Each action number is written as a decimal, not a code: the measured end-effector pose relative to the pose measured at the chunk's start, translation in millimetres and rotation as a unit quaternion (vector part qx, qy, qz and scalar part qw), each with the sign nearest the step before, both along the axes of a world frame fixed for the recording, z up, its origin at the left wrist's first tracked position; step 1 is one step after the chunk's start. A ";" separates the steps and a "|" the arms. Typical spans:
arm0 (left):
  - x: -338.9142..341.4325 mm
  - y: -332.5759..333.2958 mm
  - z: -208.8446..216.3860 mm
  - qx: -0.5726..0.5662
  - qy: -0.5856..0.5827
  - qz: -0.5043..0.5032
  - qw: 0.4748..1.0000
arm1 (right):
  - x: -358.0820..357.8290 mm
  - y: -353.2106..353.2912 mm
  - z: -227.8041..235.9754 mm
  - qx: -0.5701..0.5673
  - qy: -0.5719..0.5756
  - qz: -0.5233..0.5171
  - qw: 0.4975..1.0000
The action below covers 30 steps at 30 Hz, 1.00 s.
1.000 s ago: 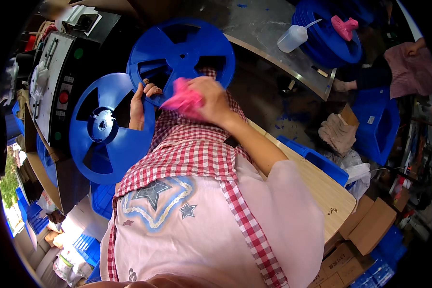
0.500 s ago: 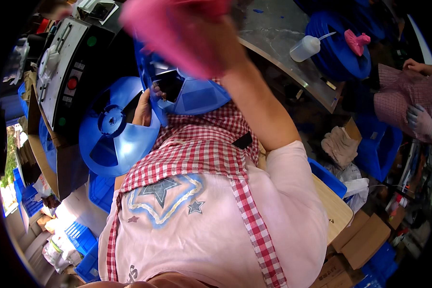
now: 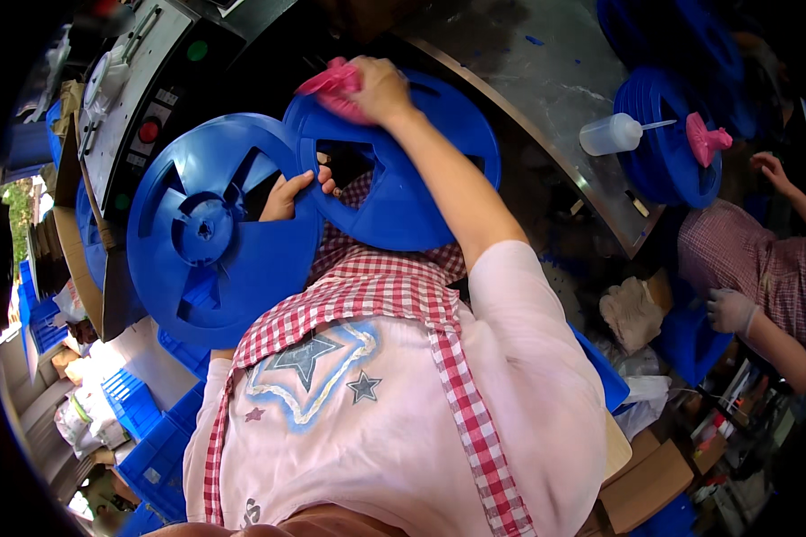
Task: The person wipes blue plastic spools with a pink cloth, spraying them with liquid from a squeeze bottle as needed. They handle the spools one at a time, rotating them to clean different sides, and place cleaned spools into a cardboard box. The person also puts on a pair of gloves and continues the cleaning process.
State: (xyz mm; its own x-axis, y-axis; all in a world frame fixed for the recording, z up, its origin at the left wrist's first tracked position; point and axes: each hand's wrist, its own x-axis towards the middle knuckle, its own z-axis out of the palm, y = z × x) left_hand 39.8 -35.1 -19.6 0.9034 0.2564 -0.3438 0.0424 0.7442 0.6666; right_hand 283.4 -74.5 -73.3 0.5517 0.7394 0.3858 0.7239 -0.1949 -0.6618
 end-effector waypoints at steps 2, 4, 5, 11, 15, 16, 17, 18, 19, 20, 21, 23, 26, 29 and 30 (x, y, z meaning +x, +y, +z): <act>1.5 -1.9 -6.1 -0.004 -0.019 -0.012 1.000 | 57.7 -23.1 -22.7 -0.090 0.022 -0.170 0.981; -2.1 -7.7 -2.8 0.003 -0.024 -0.005 1.000 | 66.3 -42.4 -16.8 -0.114 0.100 -0.288 0.946; -3.0 -10.2 0.2 -0.001 -0.020 0.002 1.000 | 45.0 -49.0 -23.2 -0.083 0.077 -0.221 0.969; -4.7 -10.0 -5.2 0.005 0.011 0.045 0.999 | -36.3 -122.2 3.9 0.093 0.056 0.033 0.994; -3.2 -13.7 -9.1 0.004 0.010 0.043 0.999 | 59.0 -177.7 -66.6 -0.080 0.084 -0.378 0.919; -2.9 -13.9 -11.4 0.010 0.020 0.047 0.999 | 48.5 -180.9 -60.9 -0.088 0.063 -0.373 0.922; -2.8 -13.6 -14.1 0.006 0.006 0.050 0.999 | 29.2 -183.1 -57.1 -0.063 0.061 -0.310 0.947; -4.5 -11.5 -19.9 0.006 -0.005 0.051 0.999 | -5.5 -178.1 -30.8 -0.041 0.059 -0.243 0.967; -1.9 -14.1 -17.2 -0.008 -0.009 0.062 0.998 | -42.9 -173.9 -1.6 0.009 0.052 -0.188 0.981; 0.1 -16.2 -11.9 -0.019 -0.009 0.070 0.997 | -72.6 -172.0 15.4 0.067 0.055 -0.108 0.990; 0.4 -15.6 -12.3 -0.009 0.001 0.064 0.998 | -100.4 -172.9 27.7 0.076 0.023 -0.021 0.997; -0.5 -13.3 -21.3 -0.019 0.002 0.067 0.998 | -142.5 -175.8 48.2 0.054 0.034 0.107 0.992; -2.0 -10.1 -21.9 -0.018 0.000 0.045 0.999 | -130.9 -189.8 38.7 0.049 0.015 0.053 0.997; -0.1 -3.9 -27.6 -0.009 -0.019 0.019 1.000 | -79.2 -237.0 -10.0 0.025 0.105 -0.173 0.979; -5.4 -5.8 -24.1 -0.014 -0.045 0.018 0.999 | -59.2 -252.8 -20.5 -0.001 0.182 -0.242 0.953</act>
